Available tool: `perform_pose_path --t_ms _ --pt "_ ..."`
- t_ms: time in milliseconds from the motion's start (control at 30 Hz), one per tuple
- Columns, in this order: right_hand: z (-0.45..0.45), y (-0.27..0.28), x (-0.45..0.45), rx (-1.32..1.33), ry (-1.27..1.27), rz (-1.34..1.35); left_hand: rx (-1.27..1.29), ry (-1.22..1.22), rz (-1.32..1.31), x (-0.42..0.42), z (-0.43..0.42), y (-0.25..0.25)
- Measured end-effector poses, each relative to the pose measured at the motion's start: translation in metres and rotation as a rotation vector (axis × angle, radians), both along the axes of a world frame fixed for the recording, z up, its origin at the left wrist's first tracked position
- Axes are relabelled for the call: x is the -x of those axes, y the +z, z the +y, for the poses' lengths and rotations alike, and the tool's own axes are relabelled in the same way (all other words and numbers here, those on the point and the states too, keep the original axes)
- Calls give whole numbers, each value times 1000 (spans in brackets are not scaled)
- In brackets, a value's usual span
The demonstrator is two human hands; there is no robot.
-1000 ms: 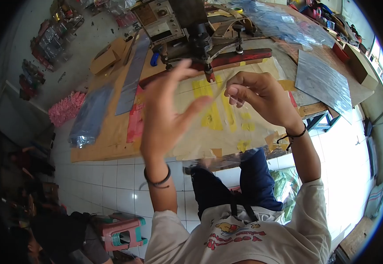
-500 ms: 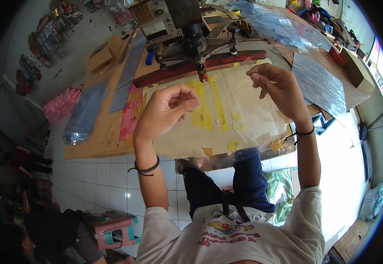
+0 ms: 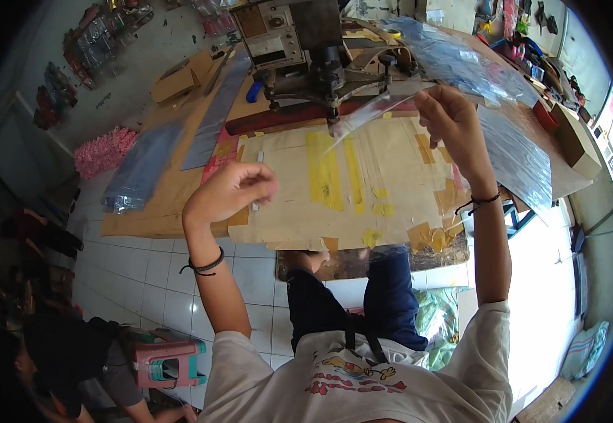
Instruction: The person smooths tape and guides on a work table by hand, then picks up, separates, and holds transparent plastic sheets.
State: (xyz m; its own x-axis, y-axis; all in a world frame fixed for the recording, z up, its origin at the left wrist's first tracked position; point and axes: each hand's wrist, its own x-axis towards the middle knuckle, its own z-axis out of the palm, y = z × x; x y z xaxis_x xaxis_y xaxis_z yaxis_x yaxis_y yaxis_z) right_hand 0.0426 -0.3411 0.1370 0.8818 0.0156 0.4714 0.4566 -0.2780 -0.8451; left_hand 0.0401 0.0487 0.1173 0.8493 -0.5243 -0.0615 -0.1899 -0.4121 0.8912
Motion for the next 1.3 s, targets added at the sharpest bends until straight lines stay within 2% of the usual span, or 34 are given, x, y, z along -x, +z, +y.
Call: perform_pose_path --t_ms 100,367,667,900,1300 --pt "-5 7 -5 15 -30 -43 419 150 -342 -4 -2 -10" --pt "-2 -5 -5 -10 -10 -43 688 445 -567 0 -10 -9" --pt "-3 10 19 163 111 -12 600 519 -595 18 17 0" --pt "3 9 21 45 203 -27 578 513 -598 17 17 -2" --pt "2 -9 8 -20 143 -14 536 435 -523 1 8 -13"
